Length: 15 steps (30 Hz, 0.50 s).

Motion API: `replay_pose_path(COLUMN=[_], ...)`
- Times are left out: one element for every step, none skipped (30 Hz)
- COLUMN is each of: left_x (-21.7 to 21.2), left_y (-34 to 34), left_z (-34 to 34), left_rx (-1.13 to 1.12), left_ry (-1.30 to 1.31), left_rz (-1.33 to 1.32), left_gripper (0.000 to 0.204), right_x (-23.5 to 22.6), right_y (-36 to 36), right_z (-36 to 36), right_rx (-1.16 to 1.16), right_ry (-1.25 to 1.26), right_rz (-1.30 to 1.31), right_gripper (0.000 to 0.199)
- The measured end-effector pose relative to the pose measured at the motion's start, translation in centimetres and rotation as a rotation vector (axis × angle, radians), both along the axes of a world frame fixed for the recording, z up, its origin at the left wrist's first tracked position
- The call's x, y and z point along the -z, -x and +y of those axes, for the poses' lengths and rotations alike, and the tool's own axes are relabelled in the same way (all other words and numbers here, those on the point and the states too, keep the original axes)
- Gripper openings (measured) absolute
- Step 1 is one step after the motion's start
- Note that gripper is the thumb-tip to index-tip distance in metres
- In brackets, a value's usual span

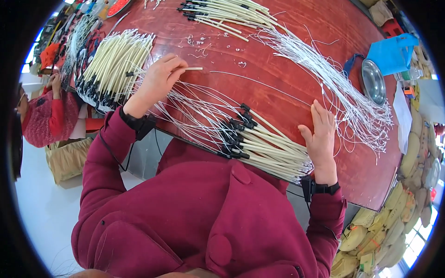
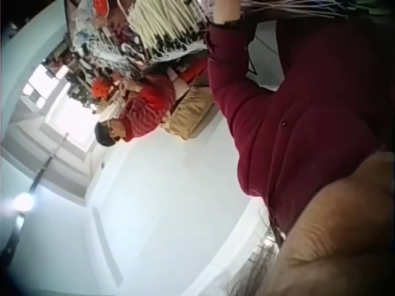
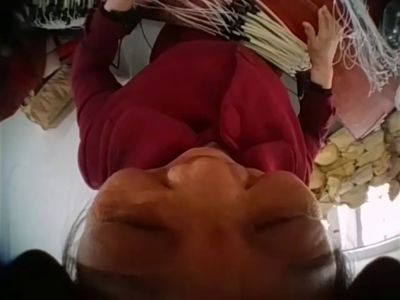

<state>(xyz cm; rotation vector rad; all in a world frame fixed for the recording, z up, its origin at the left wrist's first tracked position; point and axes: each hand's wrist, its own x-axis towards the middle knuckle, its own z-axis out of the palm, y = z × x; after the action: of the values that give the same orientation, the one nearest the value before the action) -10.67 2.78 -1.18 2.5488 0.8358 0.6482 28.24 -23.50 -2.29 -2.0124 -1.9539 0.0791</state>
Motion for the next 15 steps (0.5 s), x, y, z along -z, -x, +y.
replay_pose_path(left_x=[0.0,0.1,0.2,0.4,0.5,0.5,0.6,0.6,0.6,0.7,0.9,1.1,1.2,1.2,1.2], left_y=[0.3,0.3,0.3,0.2,0.2,0.1,-0.1,-0.3,-0.4,-0.4,-0.6,-0.6,-0.7,-0.8,-0.9], left_z=[-0.1,-0.3,-0.4,-0.5,-0.5,-0.6,-0.7,-0.7,-0.7,-0.8,-0.8,-0.8,-0.8,-0.8,-0.7], left_rx=[-0.027,-0.028,-0.031,-0.033,-0.035,-0.036,-0.039,-0.042,-0.046,-0.047,-0.045,-0.044,-0.043,-0.042,-0.044], left_ry=[0.027,0.028,0.046,0.063,0.08,0.08,0.079,0.077,0.075,0.074,0.078,0.081,0.085,0.086,0.096], left_rz=[0.017,0.018,0.028,0.039,0.049,0.048,0.045,0.043,0.041,0.042,0.042,0.043,0.044,0.045,0.045], left_gripper=[0.009,0.009,0.009,0.009,0.009,0.009,0.009,0.009,0.009,0.009,0.009,0.009,0.009,0.009,0.009], right_x=[0.0,0.1,0.1,0.1,0.1,0.1,0.1,0.1,0.1,0.1,0.2,0.2,0.2,0.1,0.1], right_y=[0.0,-0.1,-0.2,-0.2,-0.1,-0.1,0.0,0.1,0.1,0.1,0.1,0.2,0.2,0.2,0.2], right_z=[0.0,0.0,0.0,0.0,0.0,0.0,0.1,0.1,0.1,0.2,0.1,0.1,0.1,0.1,0.1], right_rx=[-0.001,-0.003,-0.006,-0.008,-0.008,-0.005,-0.001,0.002,0.002,0.003,0.008,0.013,0.014,0.015,0.016], right_ry=[0.001,-0.003,-0.009,-0.014,-0.014,-0.009,-0.003,0.002,0.001,0.0,0.002,0.003,0.003,0.005,0.007], right_rz=[0.001,-0.002,-0.005,-0.008,-0.008,-0.007,-0.006,-0.004,-0.004,-0.011,-0.018,-0.025,-0.025,-0.029,-0.033], right_gripper=[0.066,0.066,0.066,0.066,0.066,0.066,0.066,0.066,0.066,0.066,0.066,0.066,0.066,0.067,0.067])
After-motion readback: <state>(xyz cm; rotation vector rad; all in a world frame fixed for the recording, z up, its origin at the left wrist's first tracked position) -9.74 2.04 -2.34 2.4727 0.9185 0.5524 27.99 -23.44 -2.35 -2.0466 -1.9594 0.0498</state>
